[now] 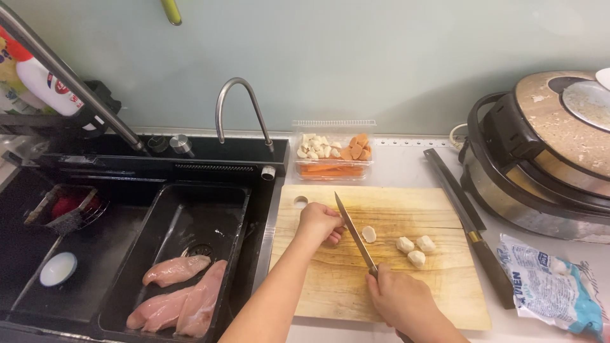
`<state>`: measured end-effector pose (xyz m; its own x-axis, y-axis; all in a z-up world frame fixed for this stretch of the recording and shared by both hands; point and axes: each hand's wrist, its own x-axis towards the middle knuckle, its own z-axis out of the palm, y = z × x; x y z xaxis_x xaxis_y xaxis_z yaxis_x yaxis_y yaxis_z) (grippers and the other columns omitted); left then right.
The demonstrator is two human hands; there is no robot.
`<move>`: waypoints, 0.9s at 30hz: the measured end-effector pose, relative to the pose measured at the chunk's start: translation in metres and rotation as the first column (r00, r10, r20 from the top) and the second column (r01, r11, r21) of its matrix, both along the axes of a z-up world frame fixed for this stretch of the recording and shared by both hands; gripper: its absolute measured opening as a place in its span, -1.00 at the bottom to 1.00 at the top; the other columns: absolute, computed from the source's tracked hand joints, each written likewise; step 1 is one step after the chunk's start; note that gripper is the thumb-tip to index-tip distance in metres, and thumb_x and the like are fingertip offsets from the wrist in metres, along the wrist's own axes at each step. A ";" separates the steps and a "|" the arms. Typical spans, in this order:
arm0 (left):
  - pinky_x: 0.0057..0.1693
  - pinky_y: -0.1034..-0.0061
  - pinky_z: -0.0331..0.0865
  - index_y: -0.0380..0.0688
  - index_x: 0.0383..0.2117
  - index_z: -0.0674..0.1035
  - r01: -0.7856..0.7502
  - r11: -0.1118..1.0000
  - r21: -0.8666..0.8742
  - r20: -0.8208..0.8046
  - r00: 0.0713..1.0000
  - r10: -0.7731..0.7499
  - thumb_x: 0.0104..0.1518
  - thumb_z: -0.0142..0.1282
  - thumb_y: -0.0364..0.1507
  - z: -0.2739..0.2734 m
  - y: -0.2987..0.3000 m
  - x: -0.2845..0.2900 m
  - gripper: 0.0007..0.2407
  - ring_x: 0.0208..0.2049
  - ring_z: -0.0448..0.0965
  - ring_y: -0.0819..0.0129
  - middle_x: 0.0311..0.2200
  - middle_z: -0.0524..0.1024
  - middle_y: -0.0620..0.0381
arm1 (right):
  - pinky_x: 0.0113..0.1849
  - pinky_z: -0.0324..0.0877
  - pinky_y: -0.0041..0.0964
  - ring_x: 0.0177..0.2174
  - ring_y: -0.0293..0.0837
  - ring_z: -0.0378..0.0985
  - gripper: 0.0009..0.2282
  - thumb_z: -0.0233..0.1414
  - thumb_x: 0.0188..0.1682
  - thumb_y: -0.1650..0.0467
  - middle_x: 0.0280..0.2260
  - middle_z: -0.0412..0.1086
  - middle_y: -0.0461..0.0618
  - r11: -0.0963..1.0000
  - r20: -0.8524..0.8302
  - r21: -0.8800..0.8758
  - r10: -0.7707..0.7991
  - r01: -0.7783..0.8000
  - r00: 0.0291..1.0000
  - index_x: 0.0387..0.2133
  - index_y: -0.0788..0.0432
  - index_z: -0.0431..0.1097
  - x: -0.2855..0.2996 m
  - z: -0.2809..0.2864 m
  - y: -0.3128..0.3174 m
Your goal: Slicing sausages and fish balls on a cutting board in a kitchen.
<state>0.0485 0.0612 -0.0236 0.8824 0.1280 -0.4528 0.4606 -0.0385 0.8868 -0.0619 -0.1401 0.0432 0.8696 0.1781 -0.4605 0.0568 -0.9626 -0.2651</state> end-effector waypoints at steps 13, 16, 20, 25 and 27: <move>-0.56 0.47 0.46 -0.38 -0.45 0.57 -0.041 0.992 0.116 0.103 0.994 0.029 0.07 0.18 -0.60 0.032 -0.014 -0.027 -0.95 -0.68 0.59 0.32 -0.61 0.59 -0.06 | -0.25 0.54 -0.08 -0.47 -0.01 0.69 -0.63 -0.26 0.13 0.14 -0.67 0.52 -0.01 0.997 -0.130 0.080 0.010 0.000 0.991 -0.31 0.15 0.36 0.020 0.003 -0.001; -0.57 0.46 0.43 -0.35 -0.39 0.59 -0.067 0.970 0.233 0.154 0.988 0.031 0.08 0.17 -0.58 0.035 -0.009 -0.027 -0.94 -0.70 0.59 0.32 -0.61 0.59 -0.03 | -0.30 0.53 -0.14 -0.52 -0.08 0.67 -0.58 -0.25 0.14 0.13 -0.71 0.50 -0.09 0.992 -0.120 0.121 0.062 -0.048 0.991 -0.38 0.17 0.44 0.013 0.011 -0.016; -0.35 0.36 0.49 -0.21 -0.24 0.57 -0.038 0.892 0.451 0.184 0.982 -0.051 0.08 0.20 -0.50 0.048 -0.010 -0.031 -0.85 -0.46 0.60 0.22 -0.36 0.56 0.01 | -0.36 0.53 -0.22 -0.59 -0.13 0.66 -0.69 -0.23 0.11 0.11 -0.72 0.48 -0.13 0.994 -0.234 0.103 -0.009 0.034 0.972 -0.27 -0.02 0.39 -0.003 0.040 -0.026; 0.06 0.28 0.36 -0.06 -0.21 0.62 0.000 0.664 0.748 0.281 0.906 -0.316 0.03 0.27 -0.36 0.057 -0.029 -0.045 -0.79 -0.01 0.39 0.17 -0.09 0.36 0.05 | -0.42 0.54 -0.16 -0.63 -0.07 0.64 -0.71 -0.18 0.09 0.12 -0.70 0.46 -0.07 0.940 -0.268 0.149 -0.260 0.307 0.928 -0.27 0.02 0.35 -0.005 0.063 -0.025; 0.18 0.27 0.21 0.01 -0.37 0.69 0.058 0.619 0.783 0.286 0.851 -0.441 0.00 0.31 -0.28 0.053 -0.037 -0.046 -0.84 0.08 0.27 0.16 -0.06 0.34 0.09 | -0.41 0.54 -0.15 -0.63 -0.05 0.65 -0.70 -0.19 0.10 0.12 -0.69 0.49 -0.07 0.950 -0.215 0.114 -0.263 0.291 0.941 -0.25 0.04 0.34 0.000 0.047 -0.035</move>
<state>0.0027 0.0245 0.0299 0.9946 -0.0156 0.1023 -0.0734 -0.8031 0.5913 -0.0620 -0.1748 0.0906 0.7893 0.0189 -0.6137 -0.2734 -0.8841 -0.3789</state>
